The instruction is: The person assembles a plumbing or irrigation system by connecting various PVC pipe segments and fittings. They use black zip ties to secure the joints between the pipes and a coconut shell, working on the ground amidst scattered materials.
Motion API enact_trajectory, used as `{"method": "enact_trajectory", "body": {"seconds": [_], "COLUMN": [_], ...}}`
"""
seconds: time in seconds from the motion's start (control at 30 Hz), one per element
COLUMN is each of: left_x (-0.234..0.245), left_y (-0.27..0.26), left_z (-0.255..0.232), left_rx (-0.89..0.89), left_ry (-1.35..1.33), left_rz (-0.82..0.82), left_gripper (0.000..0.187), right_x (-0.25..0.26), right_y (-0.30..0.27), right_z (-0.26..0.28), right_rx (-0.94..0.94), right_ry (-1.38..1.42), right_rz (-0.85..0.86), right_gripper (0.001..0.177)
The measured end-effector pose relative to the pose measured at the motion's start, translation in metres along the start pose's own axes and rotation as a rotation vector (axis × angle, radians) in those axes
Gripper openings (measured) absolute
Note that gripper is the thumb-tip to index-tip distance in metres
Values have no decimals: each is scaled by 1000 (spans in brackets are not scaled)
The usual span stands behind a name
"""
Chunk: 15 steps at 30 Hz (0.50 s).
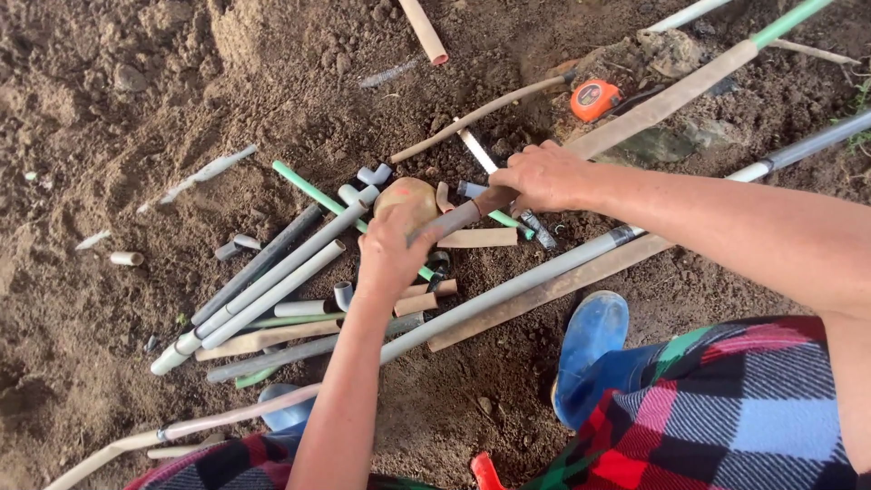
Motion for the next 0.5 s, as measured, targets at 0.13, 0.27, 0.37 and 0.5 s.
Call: {"method": "enact_trajectory", "body": {"seconds": [0.13, 0.27, 0.37, 0.5], "left_x": [23, 22, -4, -18], "left_y": [-5, -29, -35, -43], "left_z": [42, 51, 62, 53], "left_rx": [150, 345, 341, 93], "left_ry": [-262, -490, -467, -423], "left_rz": [-82, -51, -43, -238], "left_gripper": [35, 53, 59, 42], "right_x": [11, 8, 12, -3], "right_y": [-1, -2, -6, 7], "right_z": [7, 12, 26, 53], "right_rx": [18, 14, 2, 97], "right_ry": [-9, -94, -104, -80], "right_rz": [46, 117, 142, 134], "right_gripper": [47, 51, 52, 42]}}
Point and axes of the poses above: each hand's wrist, its own y-axis towards the middle knuckle, its own x-axis out of the back of the hand, z = x × y, the point moved 10 cm from there along y, towards the middle knuckle, and after that the axes turned 8 degrees about -y, right-handed, at the moved point
